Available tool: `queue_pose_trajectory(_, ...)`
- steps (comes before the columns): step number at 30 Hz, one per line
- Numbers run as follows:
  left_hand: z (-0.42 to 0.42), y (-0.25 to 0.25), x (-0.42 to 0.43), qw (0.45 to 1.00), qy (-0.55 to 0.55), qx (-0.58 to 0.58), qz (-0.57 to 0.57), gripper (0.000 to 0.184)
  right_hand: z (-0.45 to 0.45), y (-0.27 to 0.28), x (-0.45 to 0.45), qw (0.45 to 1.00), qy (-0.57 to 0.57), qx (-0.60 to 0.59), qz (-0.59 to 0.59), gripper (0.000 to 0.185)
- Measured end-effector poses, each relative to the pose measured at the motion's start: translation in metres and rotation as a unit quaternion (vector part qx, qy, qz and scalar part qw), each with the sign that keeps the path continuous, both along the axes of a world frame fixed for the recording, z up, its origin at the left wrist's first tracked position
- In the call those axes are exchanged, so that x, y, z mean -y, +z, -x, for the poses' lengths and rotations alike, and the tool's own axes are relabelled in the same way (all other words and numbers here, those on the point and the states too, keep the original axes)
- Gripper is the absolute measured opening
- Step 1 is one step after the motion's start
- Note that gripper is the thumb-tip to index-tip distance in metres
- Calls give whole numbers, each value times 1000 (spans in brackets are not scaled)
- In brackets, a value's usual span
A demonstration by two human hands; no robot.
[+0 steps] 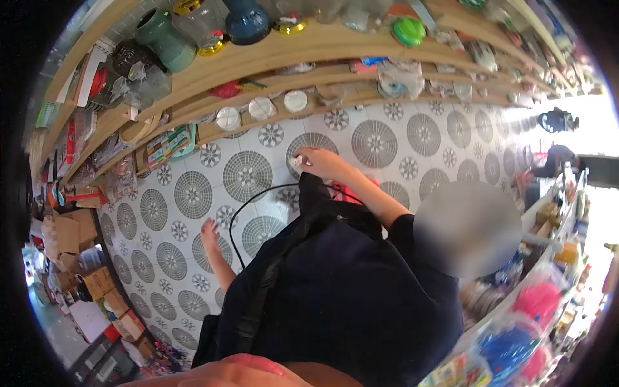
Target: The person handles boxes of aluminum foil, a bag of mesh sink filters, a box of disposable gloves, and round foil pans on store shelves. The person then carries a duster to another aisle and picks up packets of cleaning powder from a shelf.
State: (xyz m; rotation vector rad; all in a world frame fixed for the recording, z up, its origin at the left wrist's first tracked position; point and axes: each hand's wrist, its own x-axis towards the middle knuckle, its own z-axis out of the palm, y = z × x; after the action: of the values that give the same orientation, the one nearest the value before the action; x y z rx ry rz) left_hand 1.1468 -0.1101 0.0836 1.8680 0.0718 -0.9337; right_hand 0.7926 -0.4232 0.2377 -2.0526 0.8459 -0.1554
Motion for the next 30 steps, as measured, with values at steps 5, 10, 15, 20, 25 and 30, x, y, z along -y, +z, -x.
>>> queue_pose_trajectory(5,57,-49,-10,993,101,21,-49,42,-101,-162,154,994,42,-104,-16,33)
queue_pose_trajectory(10,115,-31,47,956,286,-61,-22,32,-214,-280,271,976,17,-194,100,38)
queue_pose_trajectory(15,143,-16,55,938,343,-39,-35,33,-326,-294,312,964,-38,-247,91,38)
queue_pose_trajectory(20,181,-32,56,892,442,-52,-74,31,-357,-387,313,951,-38,-239,192,42)
queue_pose_trajectory(25,213,-24,51,904,413,-68,-88,28,-342,-393,308,989,32,-145,2,46)
queue_pose_trajectory(30,238,-28,9,914,387,-46,-114,25,-314,-315,284,976,-2,-213,-46,54)
